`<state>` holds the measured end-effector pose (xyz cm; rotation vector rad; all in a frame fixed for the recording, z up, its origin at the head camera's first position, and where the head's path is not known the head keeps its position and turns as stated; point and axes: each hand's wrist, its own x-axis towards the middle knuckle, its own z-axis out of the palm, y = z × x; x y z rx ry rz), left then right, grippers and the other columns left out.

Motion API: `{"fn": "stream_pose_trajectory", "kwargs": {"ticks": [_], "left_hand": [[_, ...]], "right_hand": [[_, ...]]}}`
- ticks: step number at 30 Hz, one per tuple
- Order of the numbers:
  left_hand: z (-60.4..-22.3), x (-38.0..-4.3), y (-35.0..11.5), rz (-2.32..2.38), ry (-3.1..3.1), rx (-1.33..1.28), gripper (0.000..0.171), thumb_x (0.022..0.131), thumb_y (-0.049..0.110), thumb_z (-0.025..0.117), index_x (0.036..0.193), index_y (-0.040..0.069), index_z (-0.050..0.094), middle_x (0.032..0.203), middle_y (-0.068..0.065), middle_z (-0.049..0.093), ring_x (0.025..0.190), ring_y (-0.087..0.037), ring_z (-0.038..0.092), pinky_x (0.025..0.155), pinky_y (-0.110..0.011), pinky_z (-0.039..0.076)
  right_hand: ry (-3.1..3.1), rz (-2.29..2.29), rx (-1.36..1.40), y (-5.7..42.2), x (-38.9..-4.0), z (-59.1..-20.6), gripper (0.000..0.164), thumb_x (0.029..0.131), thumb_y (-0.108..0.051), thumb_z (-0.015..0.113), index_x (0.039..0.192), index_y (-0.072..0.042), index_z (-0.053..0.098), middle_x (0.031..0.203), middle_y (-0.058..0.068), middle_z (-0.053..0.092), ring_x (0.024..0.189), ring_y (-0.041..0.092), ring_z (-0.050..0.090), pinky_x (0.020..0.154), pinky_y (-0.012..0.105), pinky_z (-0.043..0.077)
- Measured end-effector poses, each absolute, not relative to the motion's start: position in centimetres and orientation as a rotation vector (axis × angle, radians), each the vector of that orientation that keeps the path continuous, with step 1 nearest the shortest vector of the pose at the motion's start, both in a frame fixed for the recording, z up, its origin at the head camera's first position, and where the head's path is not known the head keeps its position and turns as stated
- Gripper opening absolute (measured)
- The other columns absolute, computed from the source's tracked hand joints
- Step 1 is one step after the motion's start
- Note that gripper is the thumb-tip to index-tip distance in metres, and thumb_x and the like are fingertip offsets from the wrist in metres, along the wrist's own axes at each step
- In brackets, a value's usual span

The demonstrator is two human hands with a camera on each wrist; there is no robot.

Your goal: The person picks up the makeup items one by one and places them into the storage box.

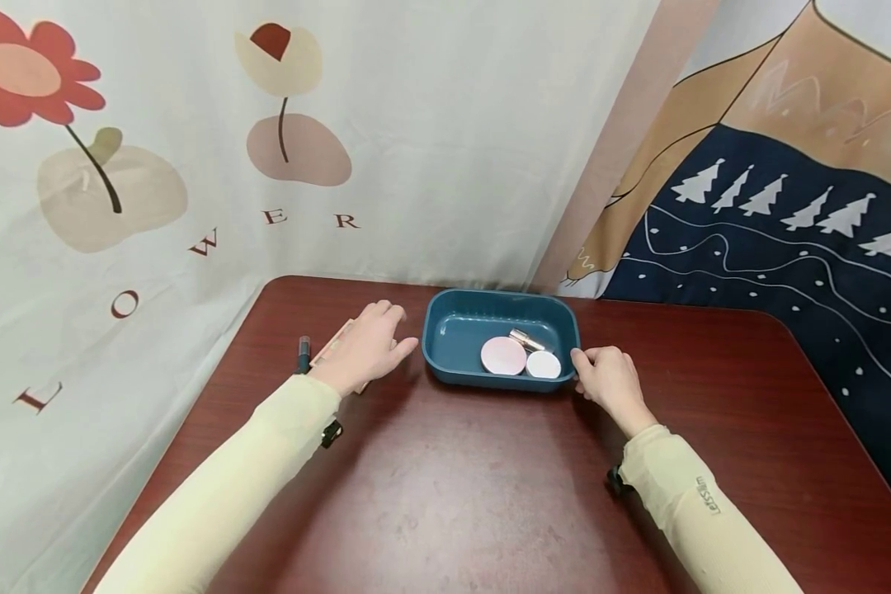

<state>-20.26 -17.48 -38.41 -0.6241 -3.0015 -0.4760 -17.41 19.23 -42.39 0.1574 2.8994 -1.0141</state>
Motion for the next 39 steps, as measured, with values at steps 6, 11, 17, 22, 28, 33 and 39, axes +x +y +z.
{"fn": "stream_pose_trajectory", "kwargs": {"ticks": [6,11,17,22,28,33,39], "left_hand": [[-39.0,-20.3,-18.8,-0.515,-3.021,-0.585,0.042,0.099,0.029,0.064,0.124,-0.004,0.060,0.122,-0.020,0.058,0.117,-0.037,0.054,0.100,-0.049,0.050],[-39.6,-20.3,-19.7,-0.543,-3.012,-0.559,0.041,0.099,0.028,0.065,0.122,-0.005,0.060,0.120,-0.020,0.058,0.114,-0.037,0.054,0.095,-0.050,0.052],[-40.2,-20.3,-20.6,-0.544,-3.033,-0.494,0.042,0.099,0.028,0.064,0.124,-0.005,0.061,0.121,-0.021,0.059,0.113,-0.036,0.055,0.094,-0.051,0.053],[-40.7,-20.5,-21.2,-0.531,-3.032,-0.477,0.042,0.099,0.029,0.065,0.120,-0.007,0.062,0.116,-0.022,0.059,0.107,-0.036,0.056,0.092,-0.051,0.052],[-41.4,-20.5,-21.9,-0.520,-3.042,-0.461,0.037,0.099,0.026,0.065,0.118,-0.007,0.062,0.113,-0.022,0.059,0.105,-0.038,0.055,0.090,-0.051,0.051],[-41.8,-20.3,-22.4,-0.522,-3.034,-0.460,0.037,0.098,0.024,0.065,0.118,-0.007,0.062,0.116,-0.025,0.058,0.108,-0.041,0.055,0.094,-0.054,0.049],[-42.0,-20.3,-22.8,-0.511,-3.036,-0.462,0.041,0.095,0.023,0.066,0.120,-0.009,0.061,0.121,-0.028,0.057,0.114,-0.045,0.053,0.098,-0.056,0.047]], "right_hand": [[2.895,-1.005,0.165,19.2,-17.4,-42.3,0.040,0.107,-0.027,0.051,0.089,-0.002,0.076,0.060,0.003,0.066,0.056,0.015,0.061,0.067,0.035,0.046],[2.906,-1.000,0.162,19.1,-17.5,-42.3,0.040,0.107,-0.027,0.051,0.089,-0.002,0.076,0.059,0.002,0.066,0.056,0.015,0.061,0.067,0.035,0.047],[2.909,-1.000,0.149,19.1,-17.4,-42.3,0.040,0.107,-0.027,0.051,0.089,-0.002,0.076,0.059,0.002,0.066,0.056,0.015,0.061,0.068,0.036,0.046],[2.913,-0.989,0.149,19.1,-17.4,-42.3,0.040,0.107,-0.027,0.050,0.090,-0.002,0.076,0.059,0.002,0.066,0.056,0.015,0.061,0.068,0.036,0.046],[2.904,-0.981,0.159,19.2,-17.4,-42.2,0.040,0.107,-0.027,0.050,0.091,-0.002,0.076,0.060,0.003,0.066,0.057,0.016,0.061,0.067,0.036,0.046],[2.910,-0.969,0.148,19.2,-17.5,-42.3,0.041,0.107,-0.027,0.050,0.090,-0.003,0.077,0.059,0.002,0.066,0.057,0.016,0.061,0.067,0.036,0.046],[2.915,-0.955,0.141,19.3,-17.5,-42.2,0.041,0.107,-0.027,0.049,0.089,-0.003,0.077,0.059,0.002,0.065,0.056,0.016,0.061,0.067,0.036,0.046]]}}
